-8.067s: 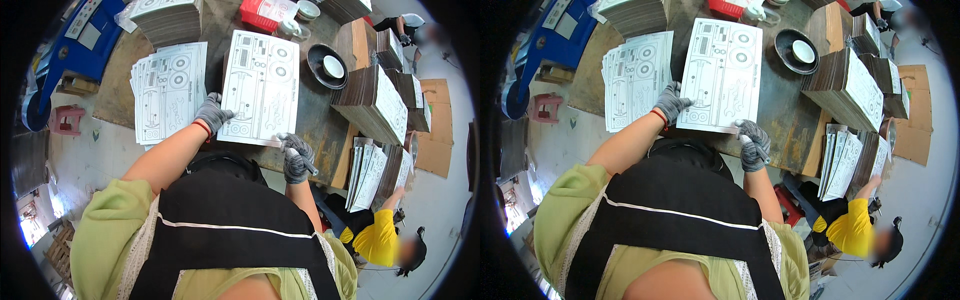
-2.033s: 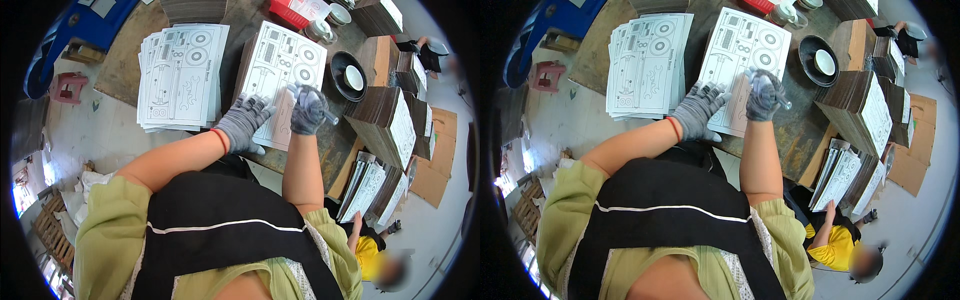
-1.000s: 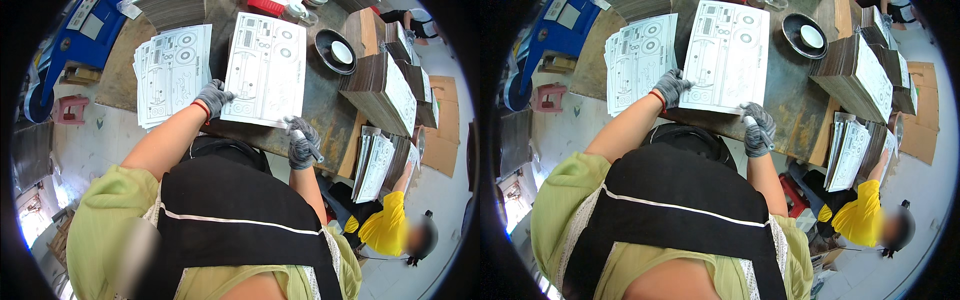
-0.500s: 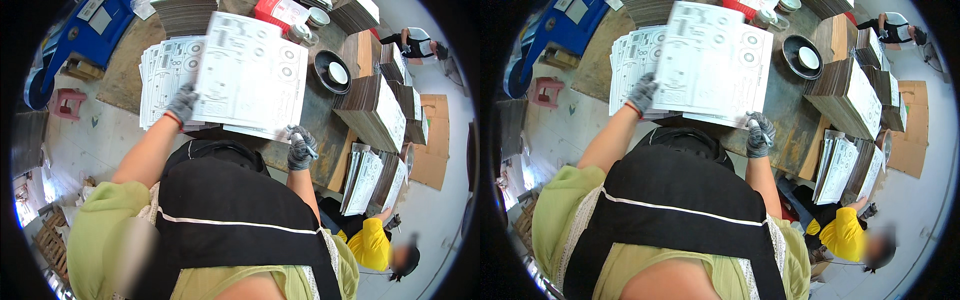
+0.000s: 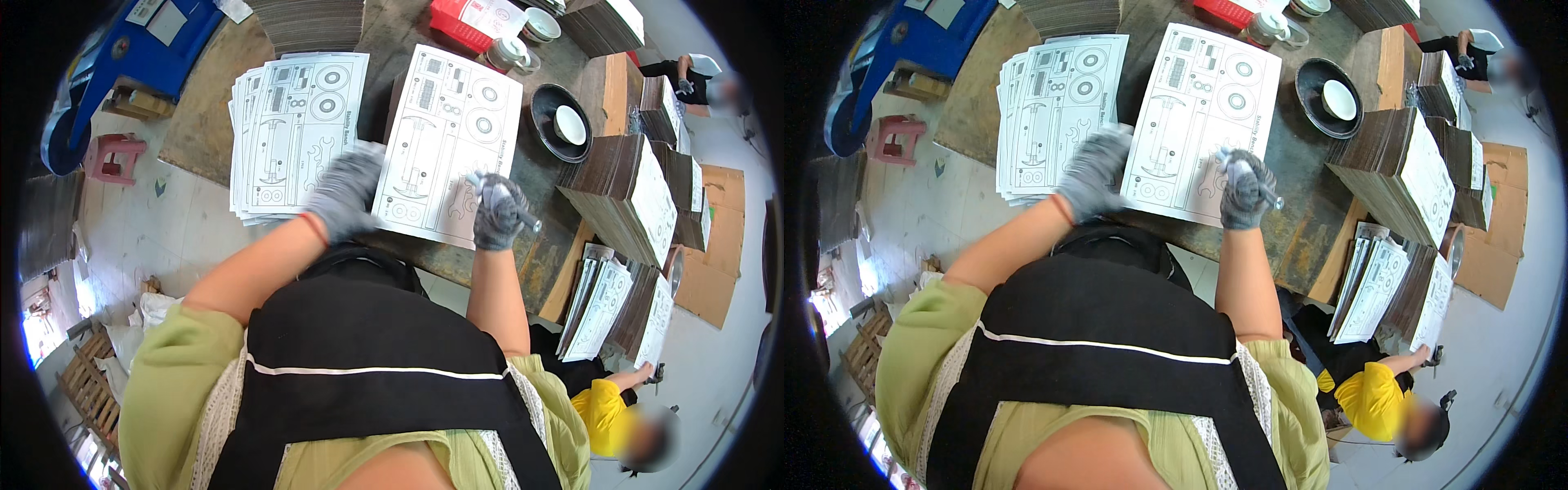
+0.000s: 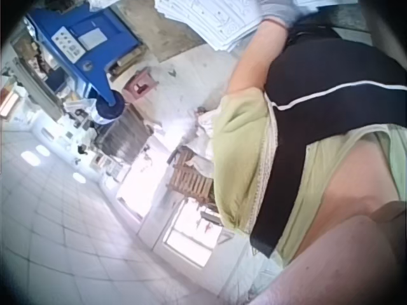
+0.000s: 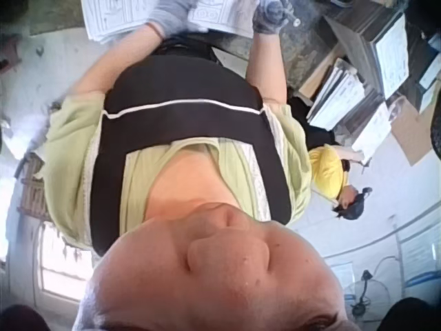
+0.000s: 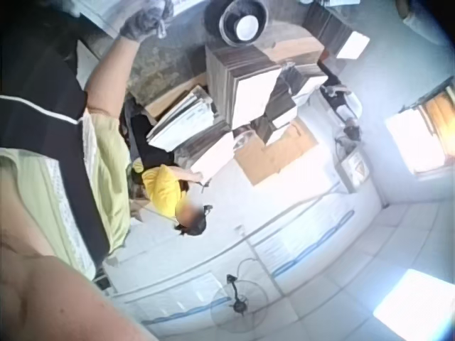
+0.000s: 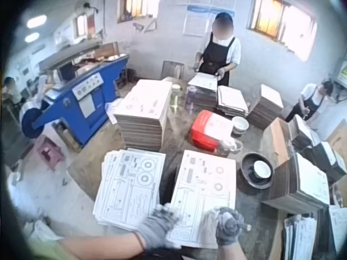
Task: The person repeatedly marks printed paper sheets with a marker, then stacks them on the table. The person handles the sheets one at a time, marking specific areas before placing them into a growing pile.
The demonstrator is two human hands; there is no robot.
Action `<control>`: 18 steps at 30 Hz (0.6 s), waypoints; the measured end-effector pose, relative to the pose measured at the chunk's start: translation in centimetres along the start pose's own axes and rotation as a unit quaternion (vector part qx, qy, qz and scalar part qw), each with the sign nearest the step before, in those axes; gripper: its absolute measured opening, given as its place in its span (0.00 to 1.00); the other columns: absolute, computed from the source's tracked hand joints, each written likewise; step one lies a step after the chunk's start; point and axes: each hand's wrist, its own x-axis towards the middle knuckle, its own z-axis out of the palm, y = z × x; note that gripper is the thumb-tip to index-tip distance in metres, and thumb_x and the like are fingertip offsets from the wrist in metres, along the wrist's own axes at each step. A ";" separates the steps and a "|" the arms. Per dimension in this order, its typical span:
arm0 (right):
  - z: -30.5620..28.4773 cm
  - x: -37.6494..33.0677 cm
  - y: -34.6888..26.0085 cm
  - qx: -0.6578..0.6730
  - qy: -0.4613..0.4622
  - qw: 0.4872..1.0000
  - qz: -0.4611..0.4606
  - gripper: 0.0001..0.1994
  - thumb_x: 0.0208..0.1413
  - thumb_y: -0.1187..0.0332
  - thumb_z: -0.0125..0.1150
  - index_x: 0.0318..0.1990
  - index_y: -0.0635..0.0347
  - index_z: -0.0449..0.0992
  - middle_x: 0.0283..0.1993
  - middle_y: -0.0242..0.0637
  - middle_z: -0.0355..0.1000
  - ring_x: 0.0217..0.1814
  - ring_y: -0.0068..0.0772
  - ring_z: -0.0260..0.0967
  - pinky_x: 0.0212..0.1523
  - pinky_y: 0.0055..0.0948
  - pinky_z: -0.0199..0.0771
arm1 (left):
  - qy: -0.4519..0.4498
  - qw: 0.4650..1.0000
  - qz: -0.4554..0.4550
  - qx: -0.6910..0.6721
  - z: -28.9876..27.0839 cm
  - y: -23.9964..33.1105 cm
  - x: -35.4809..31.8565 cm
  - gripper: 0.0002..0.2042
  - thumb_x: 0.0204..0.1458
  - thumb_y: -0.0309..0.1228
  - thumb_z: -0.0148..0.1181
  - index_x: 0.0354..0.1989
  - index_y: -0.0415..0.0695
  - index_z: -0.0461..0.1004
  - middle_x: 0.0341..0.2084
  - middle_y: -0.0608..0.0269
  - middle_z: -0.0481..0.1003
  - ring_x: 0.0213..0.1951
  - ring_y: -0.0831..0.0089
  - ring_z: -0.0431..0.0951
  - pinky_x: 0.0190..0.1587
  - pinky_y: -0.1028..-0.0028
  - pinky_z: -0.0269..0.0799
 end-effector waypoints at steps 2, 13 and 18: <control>2.9 2.0 -0.2 0.029 0.041 0.999 0.015 0.12 0.50 0.65 0.51 0.25 0.66 0.71 0.20 0.36 0.64 0.23 0.29 0.60 0.47 0.43 0.68 | -0.153 0.982 0.014 0.107 -0.4 5.0 2.7 0.54 0.33 0.64 0.58 0.66 0.45 0.44 0.66 0.49 0.43 0.67 0.52 0.40 0.66 0.52 0.28; 2.8 6.5 4.3 -0.023 -0.046 0.997 -0.057 0.09 0.52 0.67 0.55 0.32 0.64 0.76 0.36 0.39 0.74 0.36 0.30 0.71 0.43 0.31 0.71 | -0.142 0.983 0.009 0.119 1.8 5.7 5.2 0.49 0.39 0.64 0.54 0.66 0.47 0.45 0.66 0.52 0.45 0.67 0.54 0.43 0.65 0.49 0.30; 2.1 2.7 4.3 -0.265 -0.111 0.950 -0.126 0.11 0.47 0.73 0.54 0.39 0.64 0.76 0.41 0.43 0.74 0.43 0.39 0.71 0.50 0.33 0.68 | -0.115 0.985 -0.001 0.127 2.6 5.8 5.1 0.52 0.37 0.65 0.54 0.67 0.45 0.43 0.64 0.50 0.49 0.66 0.53 0.46 0.65 0.49 0.31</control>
